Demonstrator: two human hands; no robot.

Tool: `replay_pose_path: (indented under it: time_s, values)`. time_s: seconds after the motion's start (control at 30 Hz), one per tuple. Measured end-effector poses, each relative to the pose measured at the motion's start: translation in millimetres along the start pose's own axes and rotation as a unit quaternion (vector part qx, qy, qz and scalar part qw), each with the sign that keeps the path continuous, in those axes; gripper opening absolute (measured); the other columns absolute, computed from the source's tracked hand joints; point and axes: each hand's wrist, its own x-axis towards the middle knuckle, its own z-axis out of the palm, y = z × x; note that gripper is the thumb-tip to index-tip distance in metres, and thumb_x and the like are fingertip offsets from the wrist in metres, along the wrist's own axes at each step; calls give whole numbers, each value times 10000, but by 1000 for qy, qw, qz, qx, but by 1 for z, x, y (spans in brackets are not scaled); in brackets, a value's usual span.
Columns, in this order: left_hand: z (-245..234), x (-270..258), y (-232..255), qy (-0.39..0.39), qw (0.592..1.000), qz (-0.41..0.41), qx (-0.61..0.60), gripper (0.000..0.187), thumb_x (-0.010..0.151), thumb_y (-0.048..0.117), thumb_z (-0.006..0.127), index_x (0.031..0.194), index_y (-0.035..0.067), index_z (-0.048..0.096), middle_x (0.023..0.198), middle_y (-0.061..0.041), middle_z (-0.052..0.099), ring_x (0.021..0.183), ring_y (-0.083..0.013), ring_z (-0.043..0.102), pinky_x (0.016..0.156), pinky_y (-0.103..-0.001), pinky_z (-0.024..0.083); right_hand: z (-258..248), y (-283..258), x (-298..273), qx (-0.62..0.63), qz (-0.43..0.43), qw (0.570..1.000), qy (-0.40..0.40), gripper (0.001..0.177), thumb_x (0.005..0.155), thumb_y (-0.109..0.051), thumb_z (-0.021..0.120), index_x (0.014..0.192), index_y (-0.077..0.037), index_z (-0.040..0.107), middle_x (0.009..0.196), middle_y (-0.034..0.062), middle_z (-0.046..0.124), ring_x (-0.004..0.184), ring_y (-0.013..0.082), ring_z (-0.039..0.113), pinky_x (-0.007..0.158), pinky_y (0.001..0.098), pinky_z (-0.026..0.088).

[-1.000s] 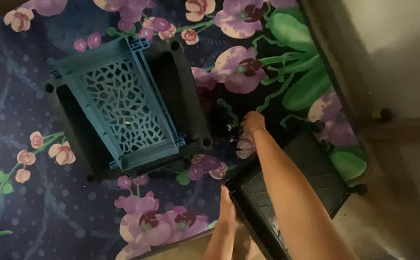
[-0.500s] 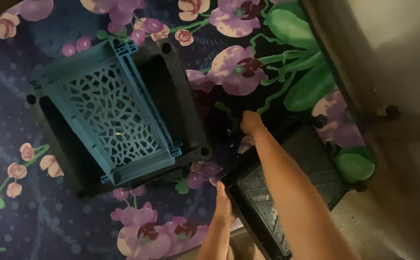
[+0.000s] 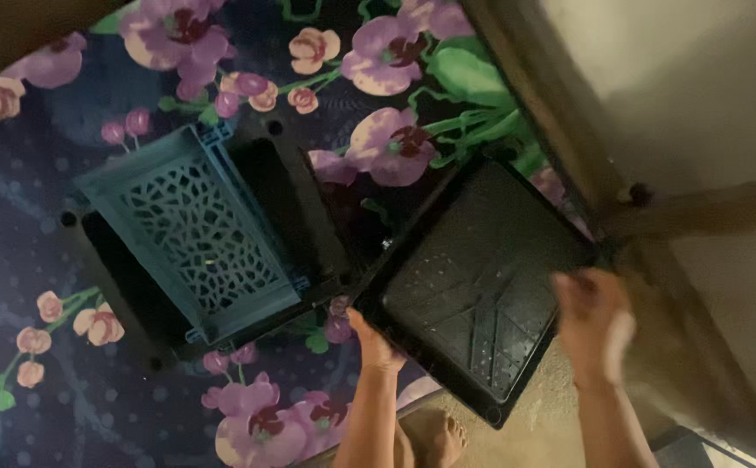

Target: The person assembles a small plastic stool by inserting side panels into a base tray and then placing a top panel on the assembled frame. The person handles the parts one at a time and secures them by hand.

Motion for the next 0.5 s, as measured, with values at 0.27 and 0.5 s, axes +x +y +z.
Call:
replay_pose_path:
  time_s: [0.27,0.5]
  values:
    - [49,-61,-16,-60,993,104,22,1112,684,940,511,1431,116,530,1448,-138,523,1310,-379,479,1116,-560,393,7,75,-8,474,450,743,-148,918,913,-627,619,1525,24,408,1517,204,475,1334,342,525,1073,469,435]
    - [37,-92,-12,-14,995,58,75,1215,637,958,385,1464,79,529,1466,-120,575,1351,-346,488,1119,-595,377,-23,30,16,400,490,763,-133,971,846,-623,687,1528,21,435,1523,192,538,1361,371,563,1103,500,468]
